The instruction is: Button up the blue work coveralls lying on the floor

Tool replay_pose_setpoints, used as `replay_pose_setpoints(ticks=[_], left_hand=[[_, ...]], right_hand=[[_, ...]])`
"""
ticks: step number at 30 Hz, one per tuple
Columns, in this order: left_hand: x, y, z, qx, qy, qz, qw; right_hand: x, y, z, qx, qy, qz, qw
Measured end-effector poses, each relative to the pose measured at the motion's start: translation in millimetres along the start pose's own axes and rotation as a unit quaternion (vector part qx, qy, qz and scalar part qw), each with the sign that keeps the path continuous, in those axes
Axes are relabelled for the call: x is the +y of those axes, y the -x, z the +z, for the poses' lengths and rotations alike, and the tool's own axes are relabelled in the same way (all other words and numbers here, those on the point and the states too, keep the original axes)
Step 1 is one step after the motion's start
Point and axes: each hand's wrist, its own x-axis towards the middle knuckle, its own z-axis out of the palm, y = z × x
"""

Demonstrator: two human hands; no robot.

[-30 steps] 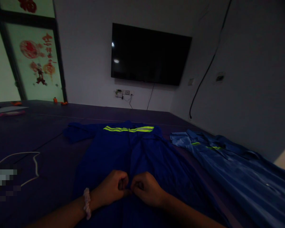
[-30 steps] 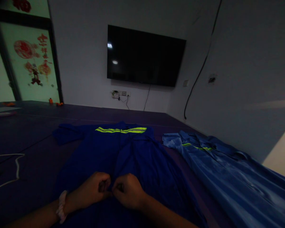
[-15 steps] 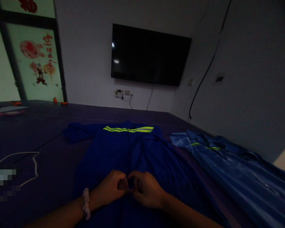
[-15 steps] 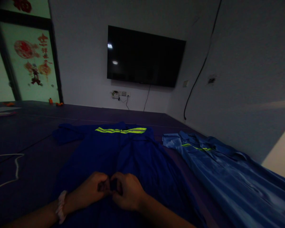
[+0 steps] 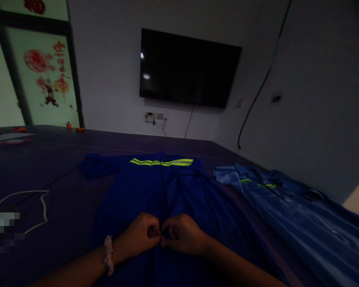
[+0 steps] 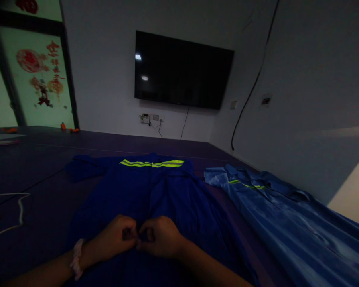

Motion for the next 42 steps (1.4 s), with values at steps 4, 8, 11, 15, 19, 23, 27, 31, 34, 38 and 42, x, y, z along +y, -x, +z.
replay_pose_setpoints(ticks=[4, 8, 11, 15, 19, 23, 27, 31, 34, 38, 42], left_hand=[[-1, -1, 1, -0.001, 0.01, 0.0, 1.0], [-1, 0, 1, -0.001, 0.028, -0.008, 1.0], [-1, 0, 1, -0.002, 0.031, -0.011, 0.999], [-3, -1, 1, 0.0, 0.03, -0.007, 1.0], [-4, -1, 2, 0.005, 0.03, -0.004, 1.0], [-4, -1, 3, 0.006, 0.044, -0.003, 0.999], [-5, -1, 3, 0.005, 0.051, -0.005, 0.999], [-3, 0, 1, -0.002, 0.064, -0.014, 0.998], [-2, 1, 0, -0.017, 0.068, -0.017, 0.997], [-3, 0, 0, -0.031, 0.068, -0.014, 0.997], [-3, -1, 1, -0.023, 0.051, -0.012, 0.998]], right_hand=[[6, -2, 2, 0.007, -0.041, 0.034, 0.999], [9, -3, 5, 0.019, -0.06, 0.046, 0.997], [11, -3, 6, 0.024, -0.059, 0.045, 0.997], [12, -3, 7, 0.023, -0.048, 0.045, 0.998], [15, -4, 9, 0.023, -0.044, 0.055, 0.997], [17, -4, 11, 0.03, -0.049, 0.056, 0.997], [16, -5, 6, 0.018, -0.088, 0.044, 0.995], [13, -6, -2, -0.019, -0.103, 0.014, 0.994], [12, -6, -6, -0.029, -0.09, 0.004, 0.996], [9, -6, -5, -0.013, -0.068, 0.005, 0.998], [8, -6, -3, 0.001, -0.046, 0.022, 0.999]])
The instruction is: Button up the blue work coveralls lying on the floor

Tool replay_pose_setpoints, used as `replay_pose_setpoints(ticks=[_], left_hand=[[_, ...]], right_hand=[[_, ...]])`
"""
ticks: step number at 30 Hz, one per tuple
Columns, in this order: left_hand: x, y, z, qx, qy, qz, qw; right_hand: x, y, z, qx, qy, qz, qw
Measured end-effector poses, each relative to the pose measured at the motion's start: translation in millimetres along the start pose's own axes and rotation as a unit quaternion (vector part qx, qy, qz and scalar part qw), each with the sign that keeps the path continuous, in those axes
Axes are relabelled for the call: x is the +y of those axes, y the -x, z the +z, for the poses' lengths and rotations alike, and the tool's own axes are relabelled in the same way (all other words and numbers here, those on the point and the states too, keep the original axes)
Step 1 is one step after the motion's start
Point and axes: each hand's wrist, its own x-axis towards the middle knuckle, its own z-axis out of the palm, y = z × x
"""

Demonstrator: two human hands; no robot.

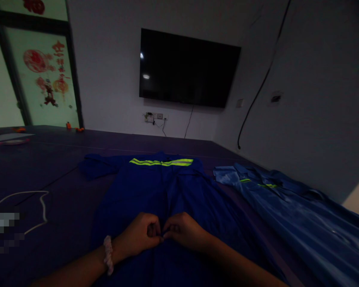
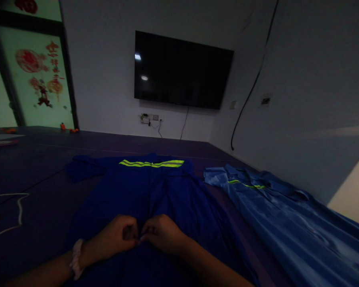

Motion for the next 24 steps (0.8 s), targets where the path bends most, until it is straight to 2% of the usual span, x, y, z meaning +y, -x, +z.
replay_pose_setpoints(ticks=[6, 11, 16, 24], left_hand=[[1.9, 2.2, 0.9, 0.026, -0.087, 0.026, 0.996], [3.8, 3.3, -1.2, 0.026, -0.135, 0.04, 0.99], [5.9, 3.5, -2.2, 0.024, -0.145, 0.039, 0.988], [4.8, 3.1, -1.5, 0.027, -0.134, 0.032, 0.99]], right_hand=[[-1.6, 0.7, 1.2, 0.0, 0.026, 0.011, 1.0], [-2.7, 2.3, 1.3, 0.004, 0.047, 0.004, 0.999], [-3.8, 3.8, 0.6, 0.002, 0.057, -0.006, 0.998], [-1.3, 6.0, -0.9, -0.005, 0.104, -0.058, 0.993]])
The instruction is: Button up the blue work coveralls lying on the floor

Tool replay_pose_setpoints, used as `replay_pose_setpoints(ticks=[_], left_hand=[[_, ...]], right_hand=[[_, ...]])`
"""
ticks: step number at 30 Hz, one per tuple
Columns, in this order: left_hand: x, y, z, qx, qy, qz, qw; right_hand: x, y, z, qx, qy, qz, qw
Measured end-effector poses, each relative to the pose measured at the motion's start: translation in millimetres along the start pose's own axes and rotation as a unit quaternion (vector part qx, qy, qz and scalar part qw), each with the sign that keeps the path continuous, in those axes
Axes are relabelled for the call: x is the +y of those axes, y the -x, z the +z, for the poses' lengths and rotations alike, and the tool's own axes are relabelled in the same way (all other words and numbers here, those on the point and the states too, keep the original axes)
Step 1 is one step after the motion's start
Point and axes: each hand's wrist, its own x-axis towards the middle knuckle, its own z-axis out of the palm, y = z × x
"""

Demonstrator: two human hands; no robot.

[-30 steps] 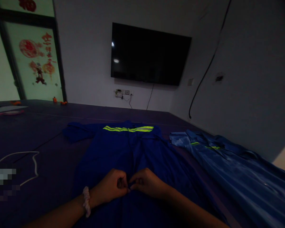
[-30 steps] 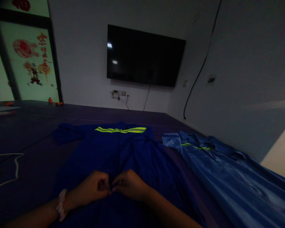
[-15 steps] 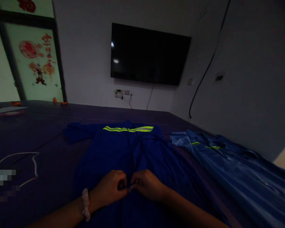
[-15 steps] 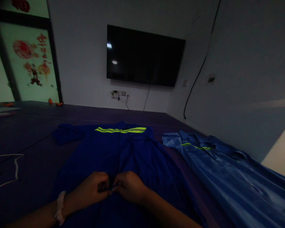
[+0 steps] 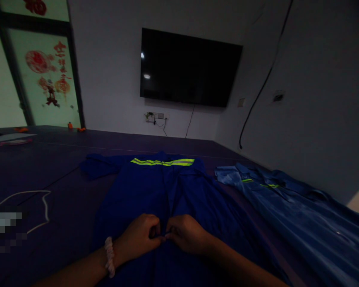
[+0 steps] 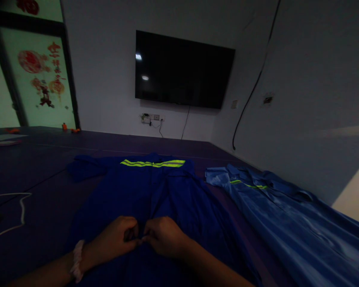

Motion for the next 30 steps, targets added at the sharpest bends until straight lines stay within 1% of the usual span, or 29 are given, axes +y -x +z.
replay_pose_setpoints(ticks=[4, 10, 13, 19, 23, 30], left_hand=[[-0.5, -0.5, 1.1, 0.001, 0.003, -0.006, 1.0], [-2.4, -1.1, 4.0, 0.014, -0.01, -0.018, 1.0], [-3.4, -2.2, 4.6, 0.011, -0.003, -0.021, 1.0], [-3.7, -3.6, 3.3, -0.004, 0.011, -0.025, 1.0], [-3.6, -3.1, 3.1, -0.001, 0.01, -0.025, 1.0], [-0.1, 0.6, 2.1, 0.008, -0.003, -0.001, 1.0]], right_hand=[[0.5, 1.2, -0.5, -0.001, 0.026, -0.024, 0.999], [1.9, 1.7, 1.2, 0.007, 0.056, -0.038, 0.998], [2.2, 1.0, 2.1, 0.003, 0.07, -0.045, 0.996], [-0.8, -0.4, 2.5, 0.007, 0.106, -0.03, 0.994], [-1.9, -0.1, 2.8, 0.019, 0.096, -0.028, 0.995], [-0.6, 0.9, 3.0, 0.023, 0.075, -0.022, 0.997]])
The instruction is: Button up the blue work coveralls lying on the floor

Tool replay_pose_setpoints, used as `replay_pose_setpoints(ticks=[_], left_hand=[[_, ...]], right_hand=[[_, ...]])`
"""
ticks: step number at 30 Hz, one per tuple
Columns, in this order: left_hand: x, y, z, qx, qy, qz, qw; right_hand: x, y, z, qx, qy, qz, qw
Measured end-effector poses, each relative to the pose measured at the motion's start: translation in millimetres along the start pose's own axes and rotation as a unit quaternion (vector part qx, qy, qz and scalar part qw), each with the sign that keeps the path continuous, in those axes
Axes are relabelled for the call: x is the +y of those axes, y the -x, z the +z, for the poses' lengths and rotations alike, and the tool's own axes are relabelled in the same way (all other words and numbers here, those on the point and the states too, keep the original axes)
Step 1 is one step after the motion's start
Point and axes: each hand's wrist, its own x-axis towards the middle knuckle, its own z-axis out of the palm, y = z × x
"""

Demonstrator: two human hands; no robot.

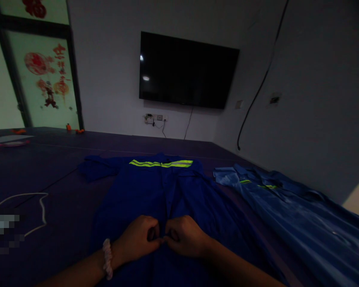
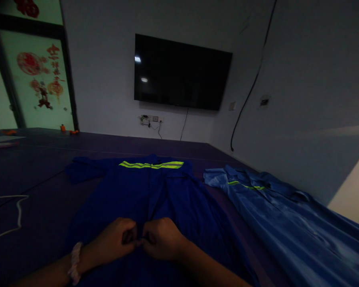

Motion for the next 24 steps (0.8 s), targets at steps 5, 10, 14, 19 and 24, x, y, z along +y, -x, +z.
replay_pose_setpoints(ticks=[5, 10, 14, 19, 24], left_hand=[[1, 1, -1, 0.001, -0.017, -0.004, 1.0], [5, 2, -1, -0.011, -0.011, 0.0, 1.0], [4, 7, 2, -0.026, 0.063, -0.013, 0.998], [1, 13, 1, -0.099, 0.181, -0.036, 0.978], [3, 10, 0, -0.159, 0.248, -0.036, 0.955]], right_hand=[[0, -1, 0, 0.0, 0.011, 0.015, 1.0], [-3, -1, -1, 0.006, 0.013, 0.021, 1.0], [-3, -1, -1, 0.046, 0.0, 0.045, 0.998], [0, -3, 1, 0.125, 0.0, 0.105, 0.987], [3, -5, 1, 0.157, -0.005, 0.151, 0.976]])
